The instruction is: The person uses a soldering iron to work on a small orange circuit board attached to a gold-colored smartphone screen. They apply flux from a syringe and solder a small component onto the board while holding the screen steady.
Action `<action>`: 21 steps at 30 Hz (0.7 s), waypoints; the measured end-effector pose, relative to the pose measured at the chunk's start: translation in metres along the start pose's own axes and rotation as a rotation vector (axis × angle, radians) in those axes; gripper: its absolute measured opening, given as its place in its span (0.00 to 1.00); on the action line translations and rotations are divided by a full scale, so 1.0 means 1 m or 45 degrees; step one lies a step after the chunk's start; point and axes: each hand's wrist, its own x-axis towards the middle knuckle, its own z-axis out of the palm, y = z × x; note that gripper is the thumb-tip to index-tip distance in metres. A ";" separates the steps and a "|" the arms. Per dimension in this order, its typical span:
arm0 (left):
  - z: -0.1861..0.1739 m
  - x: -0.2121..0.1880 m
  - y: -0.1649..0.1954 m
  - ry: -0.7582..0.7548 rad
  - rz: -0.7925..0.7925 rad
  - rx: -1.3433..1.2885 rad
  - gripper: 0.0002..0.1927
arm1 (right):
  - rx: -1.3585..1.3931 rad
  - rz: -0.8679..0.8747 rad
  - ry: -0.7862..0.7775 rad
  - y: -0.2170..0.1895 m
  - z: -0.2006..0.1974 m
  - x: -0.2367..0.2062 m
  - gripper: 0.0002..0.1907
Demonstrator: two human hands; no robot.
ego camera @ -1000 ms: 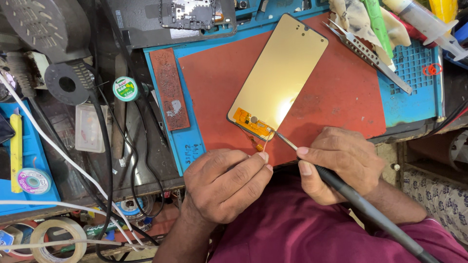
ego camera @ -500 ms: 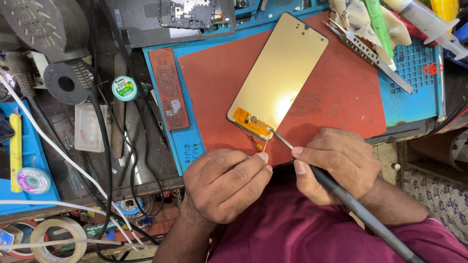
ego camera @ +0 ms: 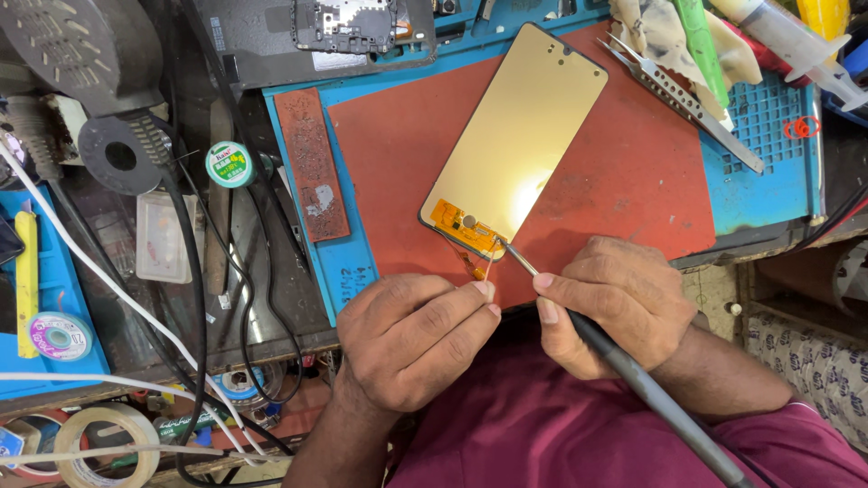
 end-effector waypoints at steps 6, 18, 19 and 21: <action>0.005 -0.001 0.003 0.040 -0.069 0.031 0.06 | -0.013 -0.029 -0.015 0.002 0.001 0.001 0.05; 0.003 -0.001 0.004 0.019 -0.089 0.007 0.07 | 0.030 -0.006 0.108 0.004 0.001 -0.008 0.05; 0.003 -0.002 0.004 0.021 -0.088 0.005 0.07 | 0.035 0.005 0.096 0.004 0.001 -0.009 0.06; 0.003 -0.002 0.003 0.027 -0.081 0.001 0.06 | 0.043 0.026 0.073 0.004 -0.001 -0.011 0.06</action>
